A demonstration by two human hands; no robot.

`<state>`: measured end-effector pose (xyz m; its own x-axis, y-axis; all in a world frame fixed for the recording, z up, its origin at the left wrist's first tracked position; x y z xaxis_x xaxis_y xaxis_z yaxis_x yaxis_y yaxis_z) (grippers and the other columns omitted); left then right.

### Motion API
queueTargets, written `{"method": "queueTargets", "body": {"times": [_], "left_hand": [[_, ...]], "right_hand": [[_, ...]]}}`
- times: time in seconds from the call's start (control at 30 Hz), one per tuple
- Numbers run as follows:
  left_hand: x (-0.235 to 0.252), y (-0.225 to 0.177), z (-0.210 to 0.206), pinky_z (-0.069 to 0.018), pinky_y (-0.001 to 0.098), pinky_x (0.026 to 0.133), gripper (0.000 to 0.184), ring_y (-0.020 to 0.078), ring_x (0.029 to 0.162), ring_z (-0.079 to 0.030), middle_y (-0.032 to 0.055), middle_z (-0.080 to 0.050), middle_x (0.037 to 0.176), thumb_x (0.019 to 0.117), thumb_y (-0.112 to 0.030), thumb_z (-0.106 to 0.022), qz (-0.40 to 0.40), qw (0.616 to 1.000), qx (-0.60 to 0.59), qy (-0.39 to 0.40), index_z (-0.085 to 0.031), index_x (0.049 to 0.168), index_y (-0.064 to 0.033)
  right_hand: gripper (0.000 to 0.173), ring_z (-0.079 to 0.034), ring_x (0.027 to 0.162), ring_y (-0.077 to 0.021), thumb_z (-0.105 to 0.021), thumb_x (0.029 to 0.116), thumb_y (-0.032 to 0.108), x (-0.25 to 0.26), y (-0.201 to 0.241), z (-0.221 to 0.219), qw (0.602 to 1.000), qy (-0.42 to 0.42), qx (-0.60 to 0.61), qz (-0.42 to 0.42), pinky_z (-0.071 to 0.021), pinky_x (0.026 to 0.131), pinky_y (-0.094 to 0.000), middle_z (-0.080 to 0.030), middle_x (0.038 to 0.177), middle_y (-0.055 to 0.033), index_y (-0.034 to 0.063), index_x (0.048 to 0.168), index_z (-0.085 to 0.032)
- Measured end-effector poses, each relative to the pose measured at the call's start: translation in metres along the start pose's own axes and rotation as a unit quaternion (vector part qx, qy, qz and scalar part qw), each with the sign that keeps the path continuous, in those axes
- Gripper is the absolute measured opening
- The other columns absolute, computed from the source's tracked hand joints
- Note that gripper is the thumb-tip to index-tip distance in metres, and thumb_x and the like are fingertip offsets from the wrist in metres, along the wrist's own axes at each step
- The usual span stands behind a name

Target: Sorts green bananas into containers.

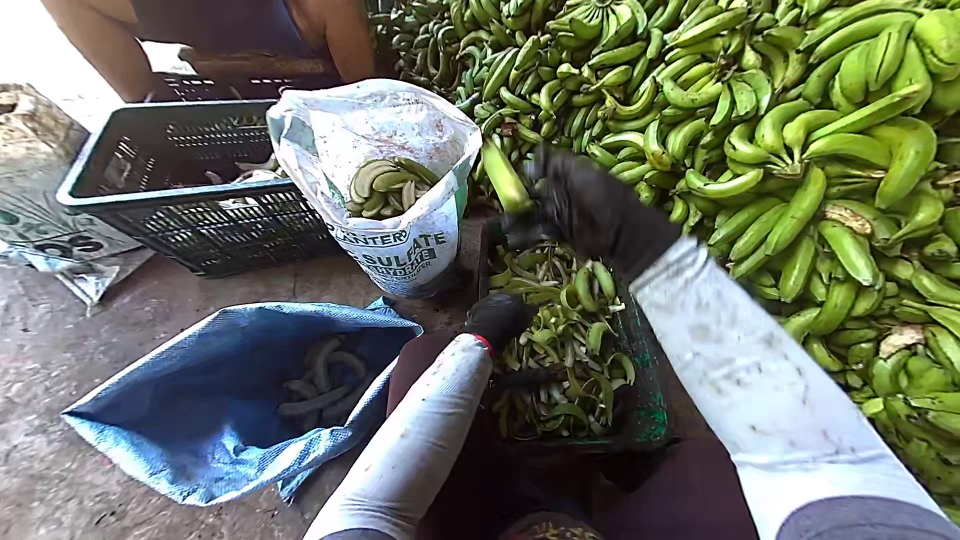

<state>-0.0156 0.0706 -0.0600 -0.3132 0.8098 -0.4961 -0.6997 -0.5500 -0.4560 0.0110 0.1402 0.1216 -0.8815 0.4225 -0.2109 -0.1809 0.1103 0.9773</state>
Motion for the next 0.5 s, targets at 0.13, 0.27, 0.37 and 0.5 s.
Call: {"method": "queueTargets", "body": {"times": [0.13, 0.27, 0.37, 0.5], "left_hand": [[-0.005, 0.009, 0.019, -0.0484, 0.0651, 0.093, 0.056, 0.0392, 0.115, -0.064, 0.0196, -0.069, 0.116, 0.1071, -0.053, -0.039, 0.017, 0.998, -0.04, -0.04, -0.068, 0.116, -0.0067], [-0.007, 0.007, 0.027, -0.05, 0.0626, 0.088, 0.054, 0.0379, 0.107, -0.066, 0.0183, -0.069, 0.108, 0.1076, -0.054, -0.036, 0.007, 0.997, -0.057, -0.054, -0.064, 0.116, -0.0094], [-0.008, -0.004, 0.027, -0.0502, 0.0622, 0.092, 0.056, 0.0368, 0.11, -0.066, 0.0178, -0.069, 0.114, 0.1075, -0.055, -0.035, -0.011, 0.996, -0.066, -0.052, -0.064, 0.123, -0.0105], [-0.004, -0.013, 0.026, -0.0496, 0.0583, 0.095, 0.058, 0.033, 0.113, -0.065, 0.0161, -0.068, 0.116, 0.1076, -0.056, -0.032, -0.031, 0.997, -0.063, -0.035, -0.063, 0.124, -0.0094]], "right_hand": [[0.039, -0.069, 0.105, -0.0244, -0.04, 0.1095, 0.039, 0.015, 0.057, 0.032, 0.981, -0.13, -0.125, 0.071, -0.0605, 0.078, -0.0413, -0.063, 0.126, -0.0083, 0.0172, 0.139, -0.053], [0.04, -0.066, 0.102, -0.0353, -0.039, 0.1093, 0.033, 0.031, -0.033, 0.109, 0.854, -0.195, -0.483, -0.002, -0.0531, 0.086, -0.0592, -0.067, 0.112, -0.0191, 0.0081, 0.13, -0.063], [0.038, -0.064, 0.112, -0.0458, -0.053, 0.1033, 0.029, 0.019, -0.144, 0.159, 0.8, -0.2, -0.552, -0.123, -0.0476, 0.093, -0.0693, -0.067, 0.117, -0.0266, 0.0036, 0.131, -0.062], [0.072, -0.056, 0.128, -0.0443, -0.063, 0.0947, 0.041, 0.015, -0.23, 0.169, 0.736, -0.177, -0.564, -0.331, -0.0438, 0.103, -0.0663, -0.059, 0.138, -0.0252, 0.0079, 0.154, -0.04]]}}
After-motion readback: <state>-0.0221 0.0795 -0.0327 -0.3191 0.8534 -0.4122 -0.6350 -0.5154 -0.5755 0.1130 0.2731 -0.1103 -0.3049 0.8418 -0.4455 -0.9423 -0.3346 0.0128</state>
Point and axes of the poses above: each hand's wrist, its own x-axis towards the middle knuckle, its own z-axis out of the back of the hand, y = z × x, the point moved 8 cm from there along x, towards the middle knuckle
